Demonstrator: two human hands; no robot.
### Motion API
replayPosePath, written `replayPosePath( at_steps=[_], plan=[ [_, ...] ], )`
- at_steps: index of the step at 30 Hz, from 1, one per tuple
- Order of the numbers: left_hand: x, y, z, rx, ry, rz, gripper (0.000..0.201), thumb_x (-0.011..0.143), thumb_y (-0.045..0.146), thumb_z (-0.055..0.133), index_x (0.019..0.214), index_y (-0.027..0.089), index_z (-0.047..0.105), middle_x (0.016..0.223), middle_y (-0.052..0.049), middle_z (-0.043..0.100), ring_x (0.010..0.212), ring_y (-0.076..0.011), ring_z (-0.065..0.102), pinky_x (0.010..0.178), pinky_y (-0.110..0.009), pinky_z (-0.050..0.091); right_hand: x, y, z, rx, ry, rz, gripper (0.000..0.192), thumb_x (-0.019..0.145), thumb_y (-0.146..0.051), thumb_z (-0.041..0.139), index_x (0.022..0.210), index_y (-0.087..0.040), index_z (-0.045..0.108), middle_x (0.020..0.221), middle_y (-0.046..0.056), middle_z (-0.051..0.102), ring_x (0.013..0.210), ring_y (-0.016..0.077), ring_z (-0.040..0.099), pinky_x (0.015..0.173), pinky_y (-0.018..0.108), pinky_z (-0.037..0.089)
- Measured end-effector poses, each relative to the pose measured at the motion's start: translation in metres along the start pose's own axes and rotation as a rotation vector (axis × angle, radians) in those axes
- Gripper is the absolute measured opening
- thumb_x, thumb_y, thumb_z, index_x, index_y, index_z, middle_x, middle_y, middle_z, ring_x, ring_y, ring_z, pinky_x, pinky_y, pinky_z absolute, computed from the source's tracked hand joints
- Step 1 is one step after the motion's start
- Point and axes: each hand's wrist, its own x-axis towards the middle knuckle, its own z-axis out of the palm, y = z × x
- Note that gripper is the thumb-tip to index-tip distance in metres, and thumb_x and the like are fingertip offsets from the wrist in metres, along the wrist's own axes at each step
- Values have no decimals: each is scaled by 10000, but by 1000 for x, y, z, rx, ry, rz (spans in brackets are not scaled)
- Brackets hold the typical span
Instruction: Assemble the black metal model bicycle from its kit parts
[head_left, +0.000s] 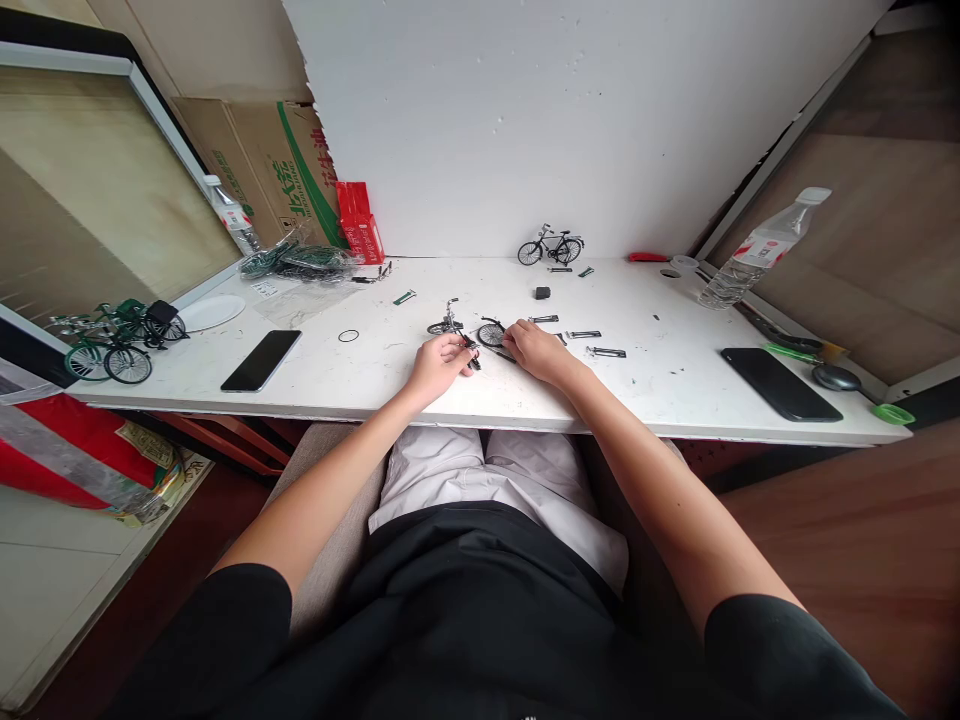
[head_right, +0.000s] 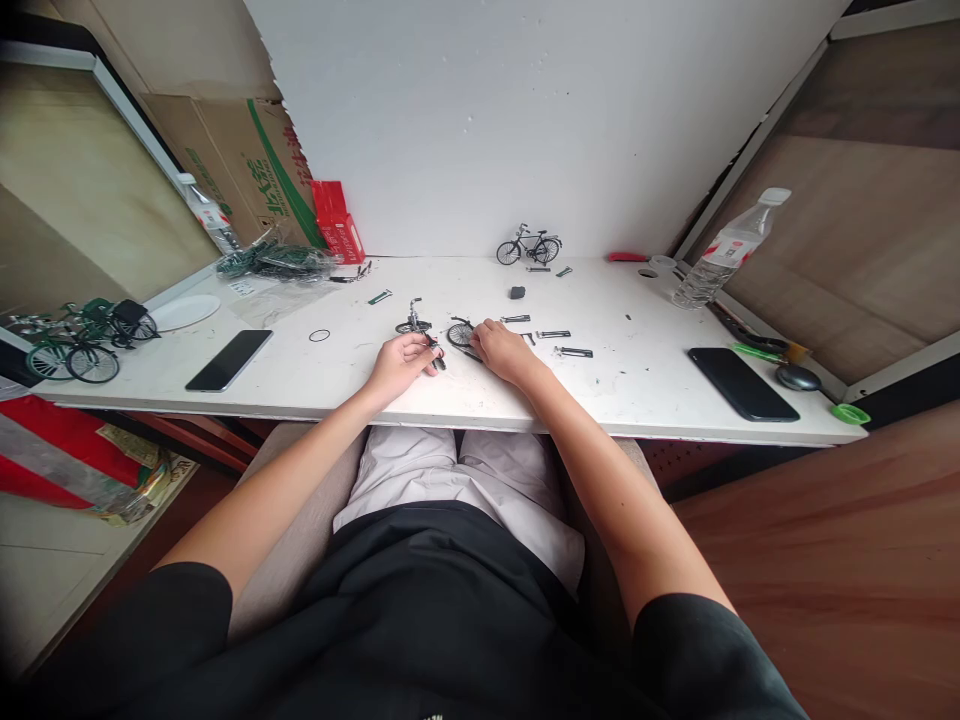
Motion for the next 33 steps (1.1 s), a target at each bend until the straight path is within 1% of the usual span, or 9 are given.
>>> replayPosePath(
  at_steps=[4, 6, 9, 16, 20, 23, 27, 33],
  plan=[
    [-2, 4, 1, -3, 5, -13, 356, 852, 355, 928, 1011, 148, 686, 920, -85, 813, 666, -170, 773, 687, -287, 575, -2, -5, -4, -24, 16, 13, 280, 1176, -302, 440, 1261, -154, 663, 1283, 190, 720, 1104, 295, 690, 849, 357, 494],
    [-2, 6, 2, -6, 5, -16, 336, 859, 336, 921, 1005, 146, 686, 911, -82, 809, 661, -168, 771, 686, -287, 572, -3, -7, -5, -36, 15, 17, 283, 1179, -299, 435, 1266, -149, 657, 1282, 196, 718, 1101, 299, 689, 835, 356, 478],
    [-2, 6, 2, -2, 5, -14, 332, 861, 337, 918, 1005, 146, 687, 907, -79, 807, 657, -166, 767, 687, -289, 573, -4, -8, -7, -44, 15, 13, 282, 1183, -282, 424, 1268, -143, 653, 1281, 199, 718, 1113, 299, 685, 844, 352, 462],
    [-1, 1, 1, -5, 6, 5, 389, 837, 388, 939, 1010, 151, 683, 903, -85, 811, 649, -166, 757, 684, -298, 577, -5, -11, -10, -87, 8, -5, 278, 1180, -258, 429, 1267, -132, 661, 1237, 200, 740, 1131, 312, 676, 827, 352, 441],
    [0, -1, 0, -6, 1, 6, 377, 842, 377, 933, 1012, 148, 686, 913, -84, 815, 653, -165, 766, 685, -291, 578, -4, -12, -10, -103, 3, -10, 269, 1171, -230, 440, 1259, -114, 666, 1221, 212, 750, 1133, 316, 673, 870, 351, 443],
    [1, -2, 0, -8, -1, 8, 383, 839, 383, 935, 1014, 149, 686, 912, -79, 815, 651, -163, 765, 681, -287, 579, -3, -11, -10, -120, 9, -20, 290, 1171, -219, 423, 1251, -101, 676, 1185, 213, 762, 1097, 315, 679, 903, 358, 442],
    [0, -2, 0, -9, -2, 8, 373, 849, 376, 925, 1022, 145, 689, 916, -76, 816, 649, -156, 765, 683, -281, 579, -3, -11, -11, -152, 14, -37, 322, 1173, -220, 410, 1235, -82, 695, 1159, 216, 769, 1057, 325, 681, 897, 372, 438],
    [0, 0, 1, -14, 1, 2, 372, 846, 366, 932, 1016, 144, 686, 908, -76, 811, 650, -158, 763, 679, -281, 579, -2, -14, -16, -157, -4, -42, 293, 1152, -194, 468, 1167, -86, 739, 1124, 201, 778, 1008, 308, 667, 877, 369, 423]
  ],
)
